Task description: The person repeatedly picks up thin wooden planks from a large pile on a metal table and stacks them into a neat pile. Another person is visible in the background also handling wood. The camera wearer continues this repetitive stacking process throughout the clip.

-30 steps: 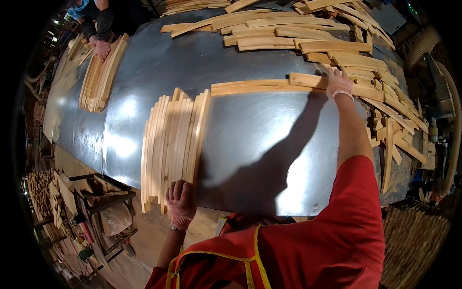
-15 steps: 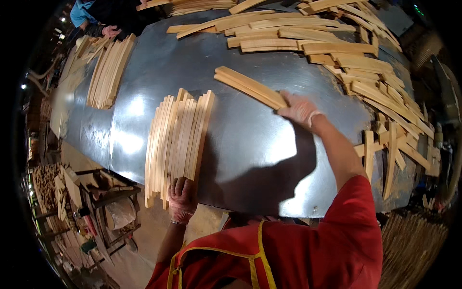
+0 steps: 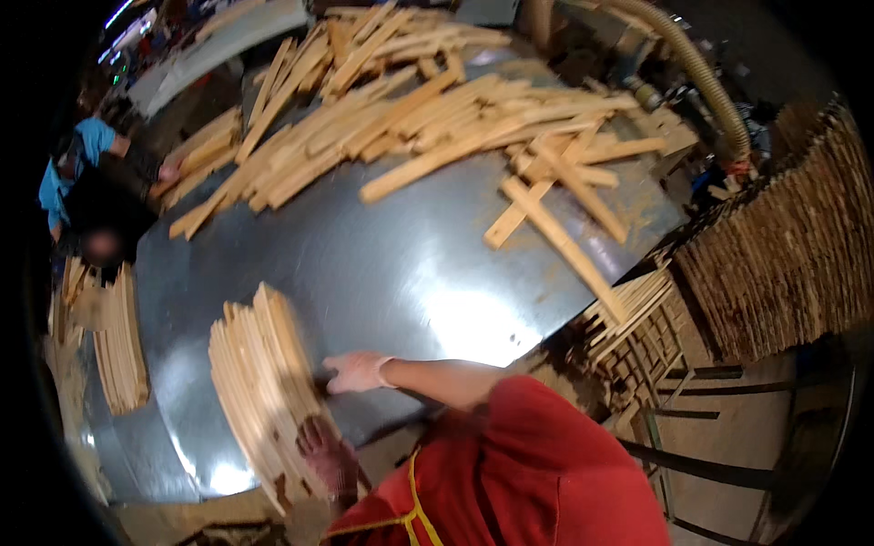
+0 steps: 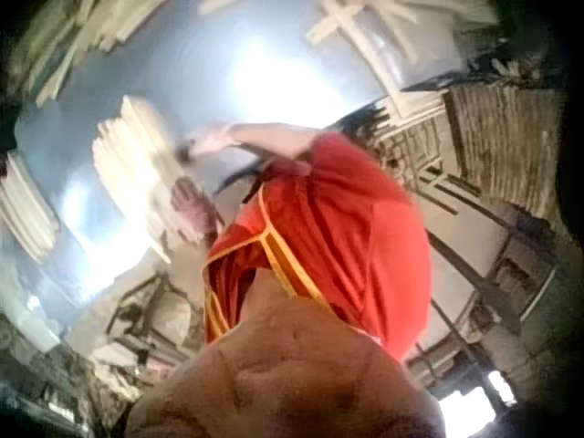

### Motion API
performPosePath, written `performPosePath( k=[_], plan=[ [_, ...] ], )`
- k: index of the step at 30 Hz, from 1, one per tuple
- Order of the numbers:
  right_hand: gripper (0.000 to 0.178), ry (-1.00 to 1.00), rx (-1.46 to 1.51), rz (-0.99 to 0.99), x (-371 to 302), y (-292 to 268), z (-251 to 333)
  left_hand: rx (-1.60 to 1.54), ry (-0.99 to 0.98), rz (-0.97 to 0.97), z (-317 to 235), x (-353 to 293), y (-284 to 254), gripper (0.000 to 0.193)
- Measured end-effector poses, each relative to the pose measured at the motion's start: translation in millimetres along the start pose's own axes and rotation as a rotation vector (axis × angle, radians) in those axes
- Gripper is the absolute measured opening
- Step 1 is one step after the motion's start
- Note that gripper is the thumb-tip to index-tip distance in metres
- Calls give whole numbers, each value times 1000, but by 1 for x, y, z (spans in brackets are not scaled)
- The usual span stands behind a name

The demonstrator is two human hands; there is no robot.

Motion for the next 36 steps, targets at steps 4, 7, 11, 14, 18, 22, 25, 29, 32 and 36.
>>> performPosePath(
  k=[4, 7, 11, 14, 18, 22, 25, 29, 32, 36],
  plan=[
    [46, 238, -169, -961, -73, -208, -129, 22, -36, -86, 0, -5, 1, 84],
    [37, 755, -412, -987, -167, -308, -219, 49, -17, 18, -4, -1, 13, 62],
    [47, 806, -394, -1092, -217, -329, -309, -385, 39, -240, -79, 76, -33, 49],
    [59, 591, -409, -681, -190, -281, -258, -245, 315, -82, -158, 137, -27, 79],
    [93, 252, -176, -569, -186, -288, -209, -264, 576, -76, -247, 211, -32, 82],
    [68, 541, -304, -1135, -221, -446, -319, -254, 681, 68, -277, 247, -11, 77],
    [88, 778, -545, -1186, -222, -489, -357, -210, 608, 180, -272, 247, 6, 75],
    [84, 826, -378, -1046, -215, -511, -358, -102, 623, 94, -269, 263, -8, 74],
    [68, 954, -619, -856, -218, -516, -363, -51, 719, 116, -264, 274, 10, 69],
    [55, 793, -563, -653, -188, -446, -287, -181, 580, 420, -225, 224, 14, 65]
  ],
)
Point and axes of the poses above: each hand's wrist, its own x-axis towards the middle knuckle, its own y-axis out of the palm, z = x × y, the point moved 6 cm from there along x, towards the middle knuckle, and after that the axes turned 11 degrees about y, right-handed, at the moved point
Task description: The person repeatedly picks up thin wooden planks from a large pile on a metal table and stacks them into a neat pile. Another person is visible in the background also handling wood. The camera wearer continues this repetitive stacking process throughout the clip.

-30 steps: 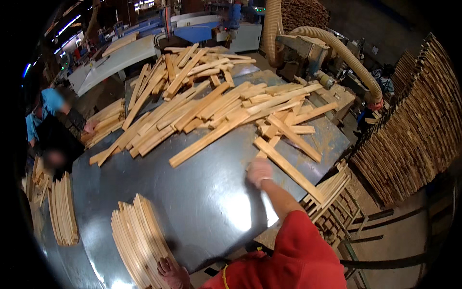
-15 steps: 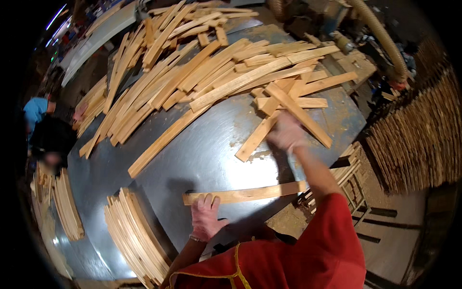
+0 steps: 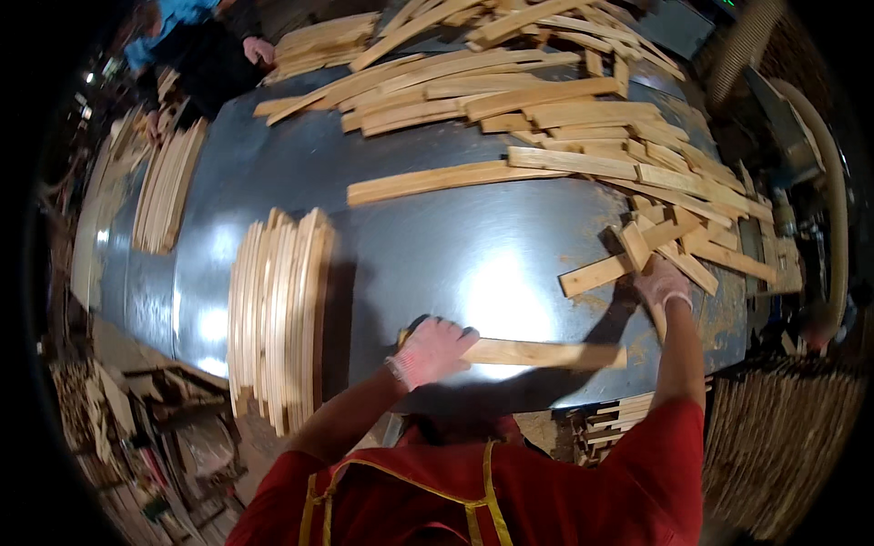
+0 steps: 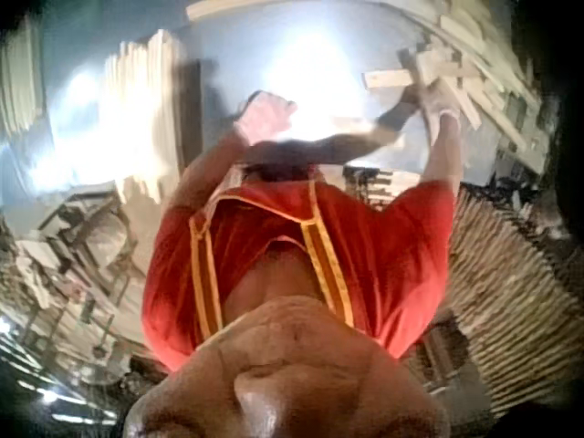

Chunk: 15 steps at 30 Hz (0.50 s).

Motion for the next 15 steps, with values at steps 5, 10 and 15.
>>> performPosePath(
  k=[5, 10, 15],
  plan=[
    [52, -210, 562, 184, -88, 41, 103, -613, -403, -343, 6, -169, 47, 46],
    [54, -294, 861, 586, -202, 137, 280, -833, -729, -637, 5, -246, 73, 41],
    [45, -402, 734, 694, -286, 186, 438, -337, -750, -525, 10, -283, 51, 46]
  ],
)
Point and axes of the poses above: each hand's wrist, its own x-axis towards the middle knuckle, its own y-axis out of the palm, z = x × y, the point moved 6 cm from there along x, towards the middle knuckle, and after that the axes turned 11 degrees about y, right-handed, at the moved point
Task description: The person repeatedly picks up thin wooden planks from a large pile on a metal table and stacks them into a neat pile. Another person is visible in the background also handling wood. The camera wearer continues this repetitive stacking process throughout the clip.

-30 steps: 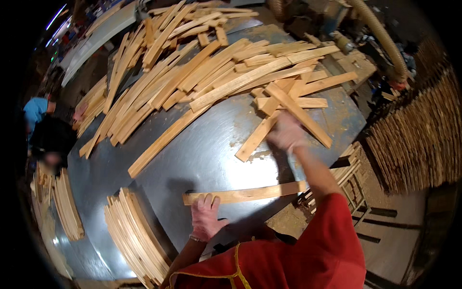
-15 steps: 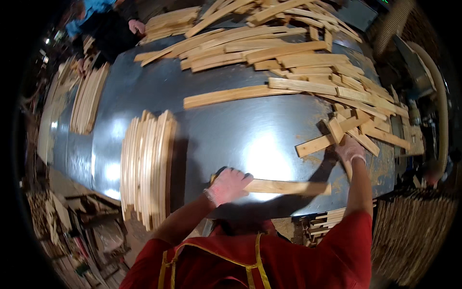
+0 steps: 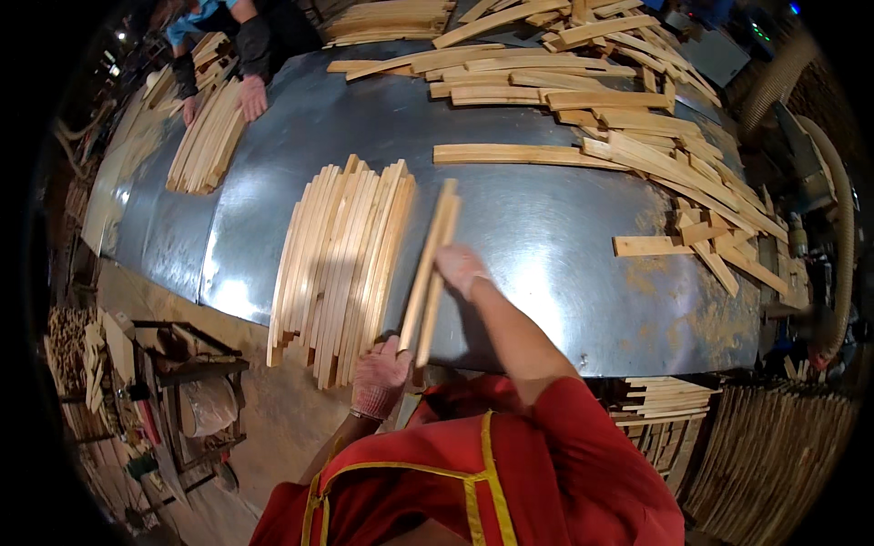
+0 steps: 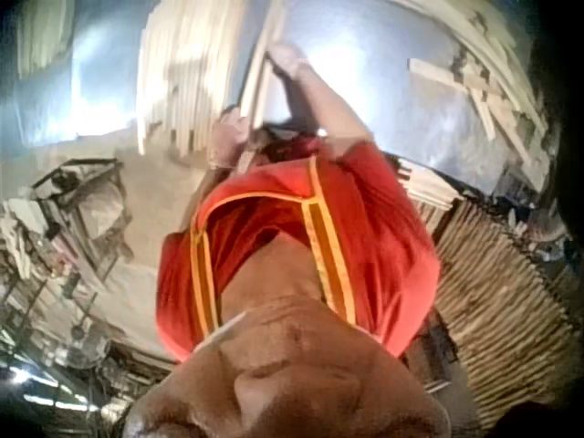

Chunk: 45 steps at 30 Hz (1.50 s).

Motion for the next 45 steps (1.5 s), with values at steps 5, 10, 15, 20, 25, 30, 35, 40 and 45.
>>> performPosePath(
  k=[5, 10, 15, 20, 25, 30, 35, 40, 45],
  plan=[
    [51, -213, -170, 239, -12, 37, 48, 415, 84, -224, 17, 16, -4, 79],
    [61, -323, -525, -426, -1, -179, 76, 441, 85, -244, 9, 26, -17, 51],
    [107, 15, -1057, -812, 29, -428, 48, 441, 81, -213, 10, 40, -10, 38],
    [94, 79, -1187, -720, 42, -496, 17, 567, 169, -323, 23, 31, -1, 40],
    [74, -5, -1374, -310, 22, -409, 18, 576, 144, -264, 5, 36, -6, 56],
    [81, -254, -1108, -259, -29, -322, 28, 170, 343, -204, -60, 79, 33, 77],
    [79, -309, 40, 52, -64, -200, 27, -867, -14, 186, -121, 132, 81, 89],
    [65, -110, 311, -57, -73, -114, -7, -1728, -199, 141, -79, 136, 101, 57],
    [64, 32, -325, 57, -137, -40, -62, -834, -287, 126, 2, 131, 105, 79]
  ],
)
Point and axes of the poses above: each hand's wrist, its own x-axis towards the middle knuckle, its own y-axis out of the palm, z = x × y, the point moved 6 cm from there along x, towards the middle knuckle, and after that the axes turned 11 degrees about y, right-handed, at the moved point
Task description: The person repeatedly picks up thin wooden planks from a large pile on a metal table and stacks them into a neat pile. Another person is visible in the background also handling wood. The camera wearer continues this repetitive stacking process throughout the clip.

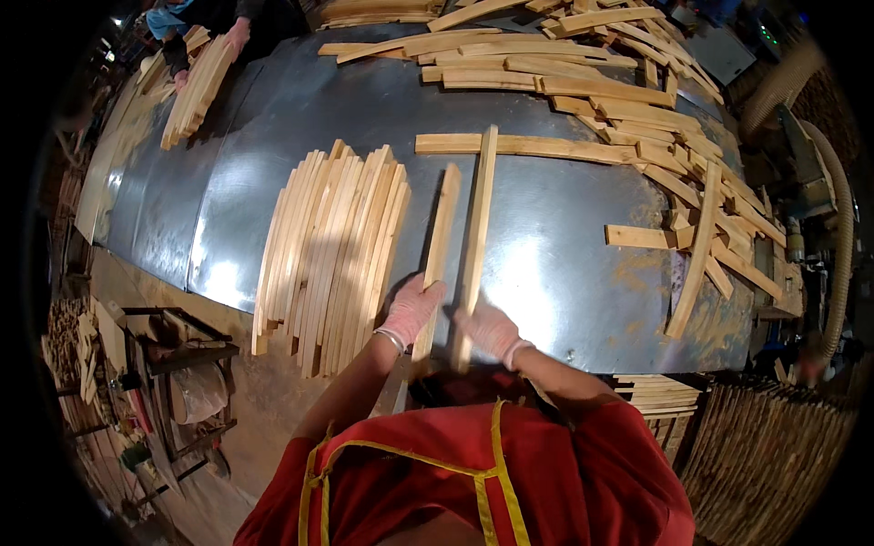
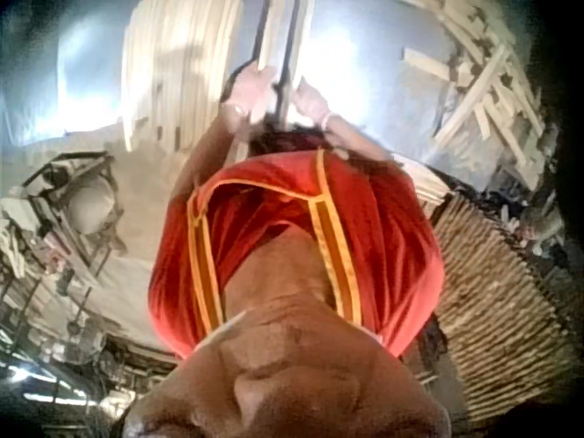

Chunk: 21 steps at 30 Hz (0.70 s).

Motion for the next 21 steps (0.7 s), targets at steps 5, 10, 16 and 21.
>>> performPosePath(
  k=[5, 10, 16, 21],
  plan=[
    [67, -205, -549, 294, -3, 90, 0, 771, 134, -138, -63, -20, -3, 75],
    [58, -673, -616, 398, 72, -2, 22, 1336, 529, -353, -31, -44, -22, 67],
    [61, -236, -648, -1038, 167, -315, 5, 1365, 545, -585, -70, -54, -54, 54],
    [44, -38, -968, -603, 185, -343, -5, 1341, 581, -620, -69, -40, -47, 20]
  ],
)
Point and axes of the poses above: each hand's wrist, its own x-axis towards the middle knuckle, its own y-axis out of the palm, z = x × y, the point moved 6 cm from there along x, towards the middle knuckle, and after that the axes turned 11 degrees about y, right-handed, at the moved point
